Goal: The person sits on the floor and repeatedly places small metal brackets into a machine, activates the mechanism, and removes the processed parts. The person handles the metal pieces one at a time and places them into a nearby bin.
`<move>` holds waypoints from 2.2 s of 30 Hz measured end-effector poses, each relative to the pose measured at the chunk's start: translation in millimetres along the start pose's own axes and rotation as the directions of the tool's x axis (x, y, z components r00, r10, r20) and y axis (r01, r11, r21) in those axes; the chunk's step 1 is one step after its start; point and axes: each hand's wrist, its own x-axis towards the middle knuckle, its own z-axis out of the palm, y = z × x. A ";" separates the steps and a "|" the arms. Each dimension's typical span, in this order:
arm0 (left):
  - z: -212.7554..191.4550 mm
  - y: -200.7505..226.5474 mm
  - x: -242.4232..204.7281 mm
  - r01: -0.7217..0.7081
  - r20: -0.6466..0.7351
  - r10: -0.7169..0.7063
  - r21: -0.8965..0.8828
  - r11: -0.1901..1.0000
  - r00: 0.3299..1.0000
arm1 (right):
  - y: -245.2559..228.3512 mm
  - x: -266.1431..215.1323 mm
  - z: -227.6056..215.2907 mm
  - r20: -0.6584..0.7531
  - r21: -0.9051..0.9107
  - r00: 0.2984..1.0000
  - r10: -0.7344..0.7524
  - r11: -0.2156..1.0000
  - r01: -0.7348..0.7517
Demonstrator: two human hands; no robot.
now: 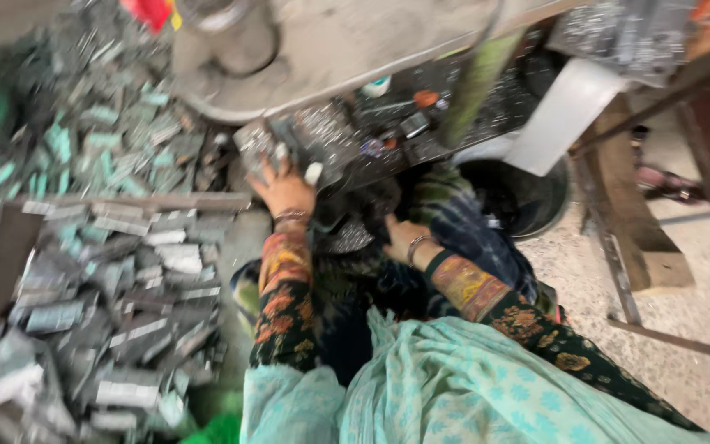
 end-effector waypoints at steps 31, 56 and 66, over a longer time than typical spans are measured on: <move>-41.4 -16.6 -56.6 -0.250 -0.411 -0.066 -0.666 0.703 0.909 | -5.1 29.3 -34.8 -0.536 0.219 0.812 -0.233 0.890 0.400; -30.7 13.3 -34.5 0.068 0.103 -0.049 -0.190 0.979 0.993 | -60.8 92.4 -23.4 -0.545 -0.090 0.699 -0.463 0.861 0.500; -14.6 22.8 -20.5 0.054 0.195 -0.050 -0.016 0.998 0.979 | -36.4 15.2 -36.8 -0.378 -0.046 0.851 -0.365 0.925 0.377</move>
